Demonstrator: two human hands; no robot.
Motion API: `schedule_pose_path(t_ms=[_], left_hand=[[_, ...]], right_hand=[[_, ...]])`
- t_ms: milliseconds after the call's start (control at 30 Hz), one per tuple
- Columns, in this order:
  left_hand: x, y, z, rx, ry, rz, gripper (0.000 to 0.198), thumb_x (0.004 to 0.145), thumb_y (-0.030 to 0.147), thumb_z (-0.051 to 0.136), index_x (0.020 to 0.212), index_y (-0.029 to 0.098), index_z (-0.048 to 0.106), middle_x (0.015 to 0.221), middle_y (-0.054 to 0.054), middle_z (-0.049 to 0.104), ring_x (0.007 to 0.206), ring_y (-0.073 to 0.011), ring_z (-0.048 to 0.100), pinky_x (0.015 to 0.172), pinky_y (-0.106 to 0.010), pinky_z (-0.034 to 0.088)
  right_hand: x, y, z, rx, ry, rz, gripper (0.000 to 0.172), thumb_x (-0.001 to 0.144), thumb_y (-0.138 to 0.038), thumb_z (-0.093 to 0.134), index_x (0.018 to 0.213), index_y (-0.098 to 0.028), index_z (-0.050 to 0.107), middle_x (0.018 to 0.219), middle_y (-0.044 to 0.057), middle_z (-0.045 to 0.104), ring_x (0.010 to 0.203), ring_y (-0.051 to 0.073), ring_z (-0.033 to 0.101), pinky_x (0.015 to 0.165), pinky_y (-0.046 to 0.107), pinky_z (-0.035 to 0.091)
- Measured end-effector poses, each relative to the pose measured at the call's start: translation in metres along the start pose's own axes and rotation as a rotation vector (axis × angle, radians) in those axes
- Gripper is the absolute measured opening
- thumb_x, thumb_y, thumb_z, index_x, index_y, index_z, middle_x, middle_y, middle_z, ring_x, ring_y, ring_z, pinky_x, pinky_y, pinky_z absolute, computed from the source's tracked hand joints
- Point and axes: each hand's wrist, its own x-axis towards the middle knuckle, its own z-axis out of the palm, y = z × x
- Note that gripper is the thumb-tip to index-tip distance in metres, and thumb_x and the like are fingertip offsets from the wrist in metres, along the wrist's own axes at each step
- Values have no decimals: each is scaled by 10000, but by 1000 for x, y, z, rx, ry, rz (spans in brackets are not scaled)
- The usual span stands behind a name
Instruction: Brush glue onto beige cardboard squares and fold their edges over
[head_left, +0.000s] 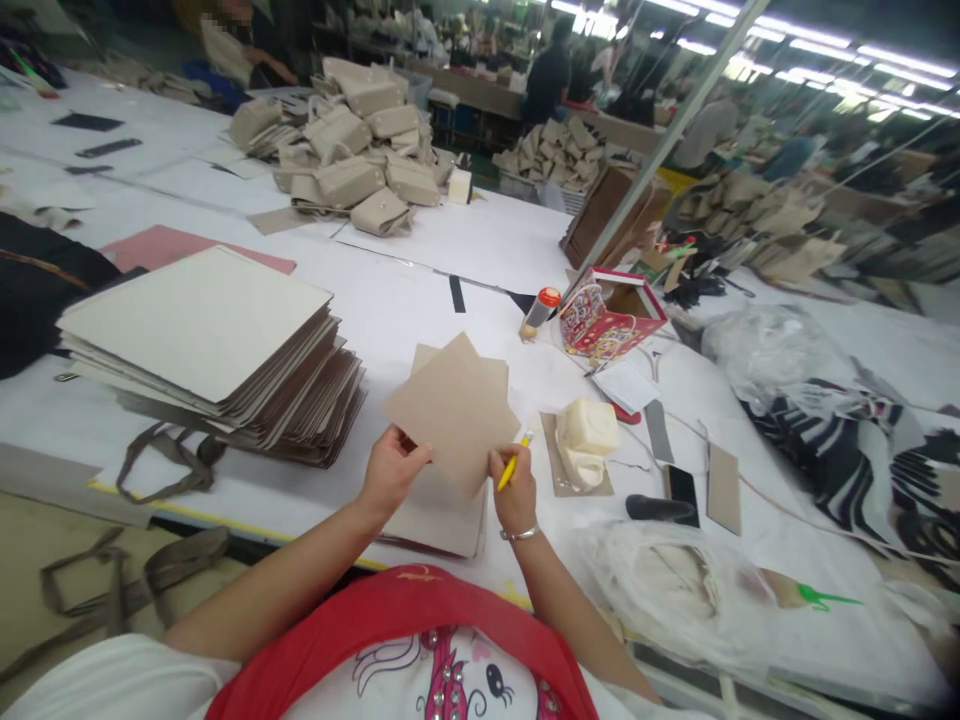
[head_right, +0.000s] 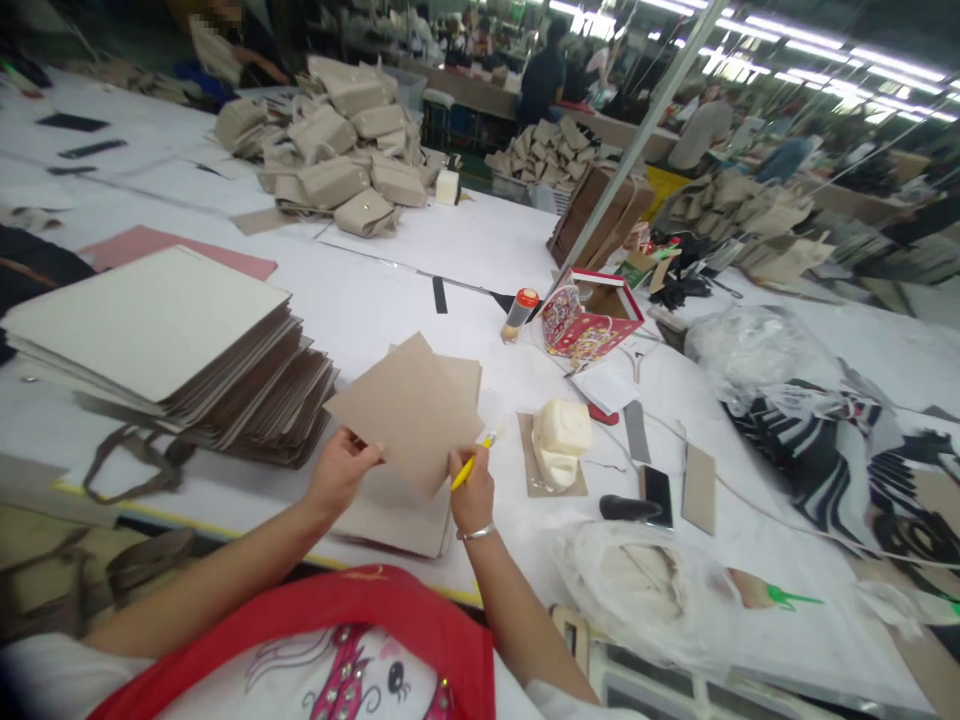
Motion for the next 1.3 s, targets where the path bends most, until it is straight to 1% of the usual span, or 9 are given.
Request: schedule_pose_path(t_ms=[133, 200, 300, 433, 533, 667, 867, 1067, 1300], left_hand=[[-13, -22, -32, -211, 31, -111, 454, 668, 324, 690, 1066, 219, 499, 1092, -48, 595, 898, -169, 594, 716, -299, 517], [-15, -35, -57, -163, 110, -150, 396, 702, 389, 655, 1034, 219, 522, 1034, -33, 613, 839, -148, 597, 693, -277, 507], [-21, -57, -97, 129, 194, -197, 309, 718, 448, 612, 836, 162, 602, 778, -12, 629, 707, -134, 577, 651, -245, 473], [-30, -80, -127, 615, 112, -153, 281, 732, 422, 581, 734, 153, 660, 718, -17, 644, 728, -157, 576, 689, -244, 438], [-29, -87, -133, 802, 69, -120, 283, 743, 417, 553, 734, 159, 668, 728, -25, 658, 725, -162, 582, 683, -246, 428], [-17, -87, -133, 886, 63, -127, 293, 750, 419, 530, 665, 163, 643, 661, -15, 641, 665, -150, 571, 634, -237, 405], [-1, -94, -135, 904, 78, -177, 290, 722, 420, 538, 595, 169, 607, 594, 1, 607, 611, -140, 544, 579, -233, 369], [2, -103, -139, 851, 106, -225, 283, 691, 429, 549, 572, 174, 581, 571, 10, 583, 597, -138, 531, 560, -230, 369], [5, -102, -141, 885, 65, -269, 324, 663, 482, 554, 574, 174, 597, 560, 12, 581, 584, -139, 517, 551, -228, 365]], right_hand=[[-17, 14, -2, -66, -25, -22, 276, 861, -427, 422, 988, -182, 443, 750, 22, 597, 577, 139, 560, 540, 242, 407], [-27, 25, -4, -136, -98, -40, 271, 878, -415, 375, 981, -175, 451, 721, 27, 593, 560, 147, 554, 524, 242, 383], [-39, 42, -1, -247, -207, -67, 287, 878, -411, 342, 954, -163, 466, 699, 44, 593, 553, 167, 554, 510, 248, 354], [-48, 55, 15, -314, -254, -3, 354, 873, -435, 321, 1000, -138, 464, 719, 72, 608, 553, 182, 556, 508, 256, 343], [-48, 59, 27, -298, -235, 55, 379, 861, -457, 340, 1037, -138, 444, 795, 91, 623, 576, 179, 565, 529, 258, 358], [-43, 62, 39, -280, -216, 95, 387, 847, -474, 364, 1042, -146, 430, 757, 72, 611, 595, 185, 565, 546, 260, 368], [-37, 62, 47, -319, -231, 118, 387, 842, -463, 363, 1050, -145, 437, 763, 71, 604, 601, 188, 556, 554, 267, 363], [-34, 62, 51, -323, -220, 116, 376, 828, -457, 393, 1037, -148, 436, 723, 52, 580, 584, 180, 535, 542, 258, 346], [-32, 62, 51, -299, -201, 185, 289, 842, -391, 396, 1021, -164, 413, 663, 15, 557, 559, 164, 524, 530, 240, 327]])
